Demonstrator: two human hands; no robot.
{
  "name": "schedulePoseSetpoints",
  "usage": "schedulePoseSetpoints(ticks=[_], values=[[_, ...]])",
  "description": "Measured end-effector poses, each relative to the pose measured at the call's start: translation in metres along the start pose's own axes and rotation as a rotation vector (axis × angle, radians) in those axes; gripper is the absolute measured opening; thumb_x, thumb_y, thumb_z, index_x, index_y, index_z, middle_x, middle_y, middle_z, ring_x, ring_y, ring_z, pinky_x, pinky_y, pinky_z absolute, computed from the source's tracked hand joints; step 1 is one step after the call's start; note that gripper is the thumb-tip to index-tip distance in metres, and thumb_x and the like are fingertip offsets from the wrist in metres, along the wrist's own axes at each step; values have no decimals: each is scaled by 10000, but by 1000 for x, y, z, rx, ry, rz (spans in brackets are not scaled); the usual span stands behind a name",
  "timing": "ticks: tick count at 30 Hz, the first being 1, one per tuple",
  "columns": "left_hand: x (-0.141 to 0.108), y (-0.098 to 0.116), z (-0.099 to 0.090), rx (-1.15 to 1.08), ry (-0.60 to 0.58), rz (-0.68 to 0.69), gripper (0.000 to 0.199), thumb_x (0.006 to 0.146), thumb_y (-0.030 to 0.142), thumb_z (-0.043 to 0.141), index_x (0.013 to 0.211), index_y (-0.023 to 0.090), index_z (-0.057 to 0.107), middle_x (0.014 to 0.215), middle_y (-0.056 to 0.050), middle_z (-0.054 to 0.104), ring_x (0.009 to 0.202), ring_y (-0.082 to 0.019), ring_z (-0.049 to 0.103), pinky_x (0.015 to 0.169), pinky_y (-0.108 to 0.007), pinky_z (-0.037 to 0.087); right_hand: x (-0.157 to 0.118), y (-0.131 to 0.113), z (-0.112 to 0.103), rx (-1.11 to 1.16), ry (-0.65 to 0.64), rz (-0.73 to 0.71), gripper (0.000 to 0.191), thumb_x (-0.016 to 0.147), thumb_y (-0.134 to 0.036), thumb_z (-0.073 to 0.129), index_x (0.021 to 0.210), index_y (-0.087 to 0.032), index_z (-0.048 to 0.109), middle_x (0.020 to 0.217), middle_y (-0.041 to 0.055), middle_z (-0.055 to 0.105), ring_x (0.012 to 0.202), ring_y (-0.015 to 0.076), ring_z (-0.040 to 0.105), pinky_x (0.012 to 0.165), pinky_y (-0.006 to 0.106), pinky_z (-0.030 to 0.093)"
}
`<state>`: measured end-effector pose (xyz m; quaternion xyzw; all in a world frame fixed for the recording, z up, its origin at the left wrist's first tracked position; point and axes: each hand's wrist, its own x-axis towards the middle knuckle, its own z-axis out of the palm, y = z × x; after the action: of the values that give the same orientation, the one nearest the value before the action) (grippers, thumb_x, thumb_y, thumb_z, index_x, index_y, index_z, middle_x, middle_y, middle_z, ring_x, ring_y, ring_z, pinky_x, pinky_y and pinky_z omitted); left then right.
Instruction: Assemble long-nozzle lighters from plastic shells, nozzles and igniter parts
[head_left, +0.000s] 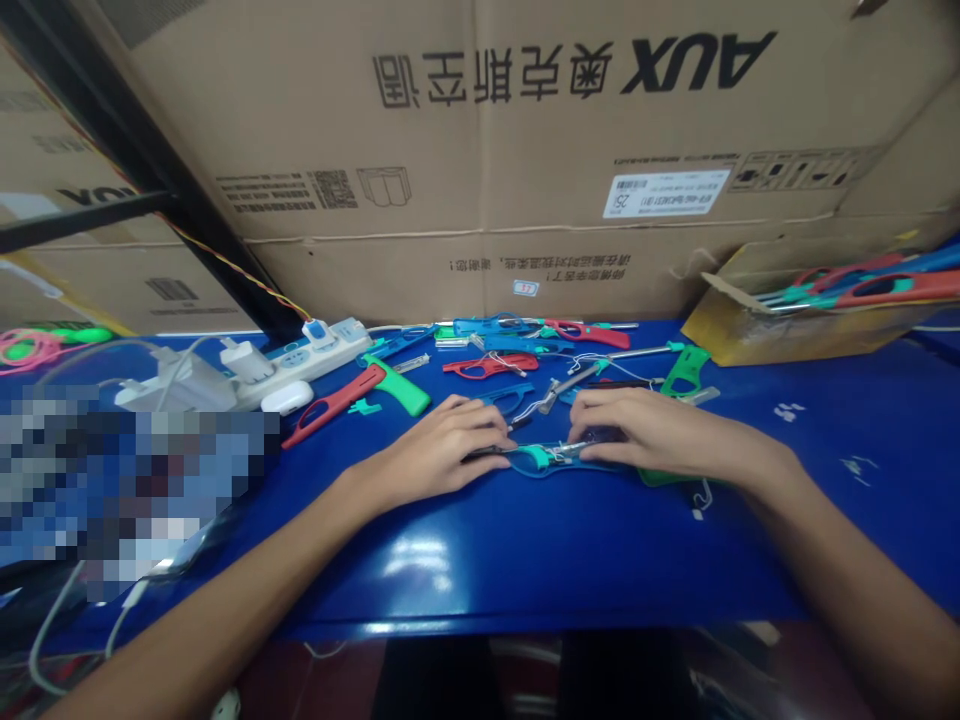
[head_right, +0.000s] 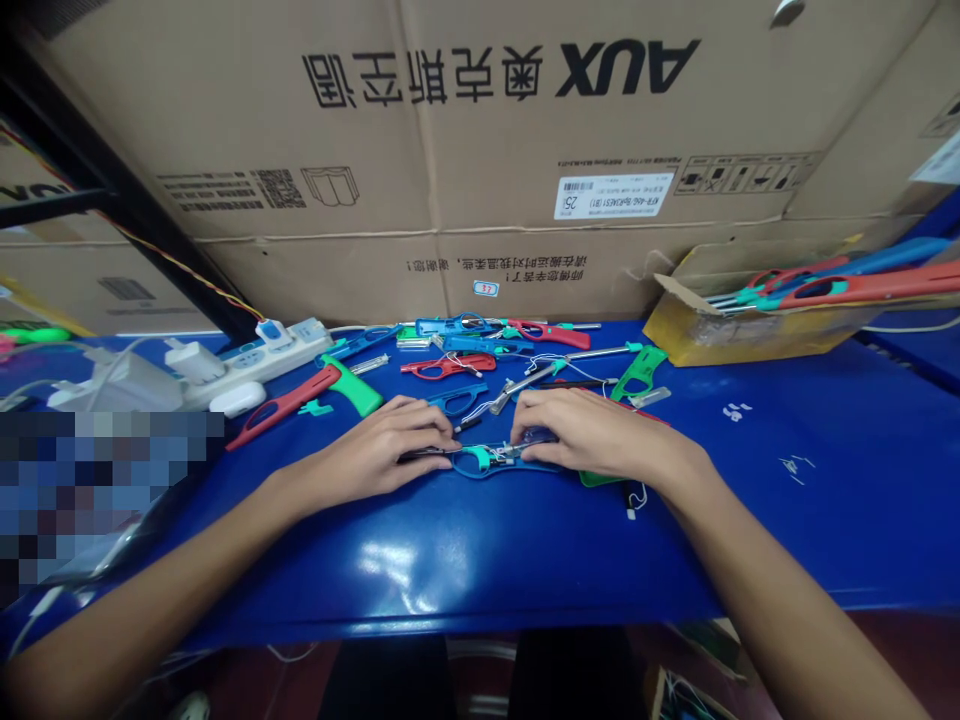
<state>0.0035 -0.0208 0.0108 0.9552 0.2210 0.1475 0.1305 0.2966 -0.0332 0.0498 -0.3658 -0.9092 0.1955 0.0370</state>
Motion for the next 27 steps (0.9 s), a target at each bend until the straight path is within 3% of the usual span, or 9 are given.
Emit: schedulePoseSetpoints(ticks=[3, 8, 18, 27], values=[[0, 3, -4, 0, 2, -16, 220, 992, 378, 568, 1134, 228, 645, 1153, -36, 643, 1076, -194, 578, 987, -358, 349, 3, -3, 2, 8, -7, -8, 200, 973, -362, 546, 1030, -213, 667, 1057, 56, 662, 946, 206, 618, 807, 337, 461], [5, 17, 0, 51, 62, -78, 470, 899, 552, 630, 1224, 216, 591, 1248, -53, 603, 1143, -226, 547, 994, -378, 362, 9, -6, 9, 33, 11, -29, 181, 974, -338, 543, 1032, -203, 649, 1042, 53, 675, 941, 199, 613, 797, 324, 460], [10, 19, 18, -33, 43, -57, 326, 969, 434, 584, 1217, 222, 593, 1213, -55, 609, 1133, -220, 544, 984, -376, 407, 9, -6, 16, 65, 35, -69, 275, 985, -335, 506, 1221, -248, 617, 1220, 60, 636, 1073, 217, 609, 901, 370, 467], [10, 19, 18, -65, 43, -37, 295, 964, 402, 604, 1213, 245, 604, 1199, -47, 583, 1115, -209, 545, 974, -366, 408, 11, -5, 17, 97, 13, -93, 246, 994, -309, 497, 1192, -243, 628, 1208, 65, 613, 1069, 215, 601, 910, 372, 475]])
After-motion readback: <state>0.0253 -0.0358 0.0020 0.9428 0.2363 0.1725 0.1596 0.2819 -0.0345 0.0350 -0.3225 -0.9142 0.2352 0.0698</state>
